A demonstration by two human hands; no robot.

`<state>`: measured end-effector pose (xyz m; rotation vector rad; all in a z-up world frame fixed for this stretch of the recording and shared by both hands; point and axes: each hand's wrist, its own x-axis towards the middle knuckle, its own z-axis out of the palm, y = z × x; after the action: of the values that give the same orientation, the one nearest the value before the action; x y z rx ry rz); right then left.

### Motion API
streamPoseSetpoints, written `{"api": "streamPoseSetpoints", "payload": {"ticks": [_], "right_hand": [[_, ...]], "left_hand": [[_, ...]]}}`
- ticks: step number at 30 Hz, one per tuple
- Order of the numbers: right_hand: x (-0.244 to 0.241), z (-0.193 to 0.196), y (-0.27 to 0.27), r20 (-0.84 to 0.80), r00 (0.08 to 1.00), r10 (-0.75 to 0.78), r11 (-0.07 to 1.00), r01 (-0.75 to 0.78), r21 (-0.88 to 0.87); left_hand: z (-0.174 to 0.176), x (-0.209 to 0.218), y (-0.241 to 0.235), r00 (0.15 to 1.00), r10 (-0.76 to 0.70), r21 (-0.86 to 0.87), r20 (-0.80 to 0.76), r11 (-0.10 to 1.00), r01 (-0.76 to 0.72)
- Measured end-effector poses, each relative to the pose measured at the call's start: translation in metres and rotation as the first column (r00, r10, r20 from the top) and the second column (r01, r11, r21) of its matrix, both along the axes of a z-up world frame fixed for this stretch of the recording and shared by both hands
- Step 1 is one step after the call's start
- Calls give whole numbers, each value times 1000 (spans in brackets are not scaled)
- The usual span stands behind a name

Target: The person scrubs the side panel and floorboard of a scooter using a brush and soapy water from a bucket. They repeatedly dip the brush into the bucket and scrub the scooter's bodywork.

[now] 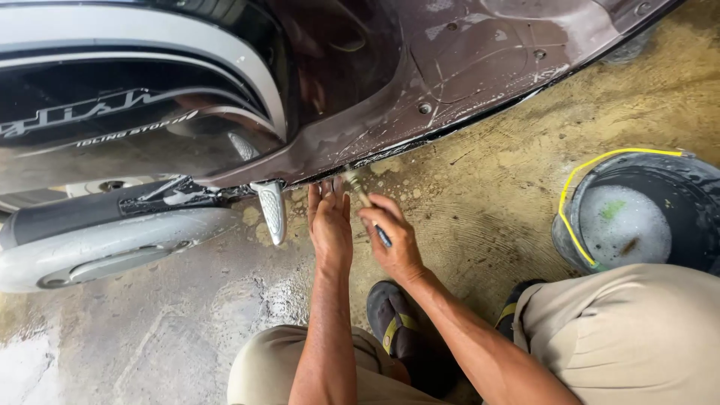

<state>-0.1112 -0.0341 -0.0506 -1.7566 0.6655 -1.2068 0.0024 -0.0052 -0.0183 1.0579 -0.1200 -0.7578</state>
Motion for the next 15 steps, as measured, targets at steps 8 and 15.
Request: {"api": "streamPoseSetpoints", "payload": {"ticks": [8,15], "right_hand": [[-35,9,-20,110,988,-109,992,102,70],[-10,-12,-15,57,993,100,994,-102,32]], "left_hand": [[20,-24,-16,990,-118,89,72,990,112],[26,-21,-18,998,13,104,65,994,-20]]}}
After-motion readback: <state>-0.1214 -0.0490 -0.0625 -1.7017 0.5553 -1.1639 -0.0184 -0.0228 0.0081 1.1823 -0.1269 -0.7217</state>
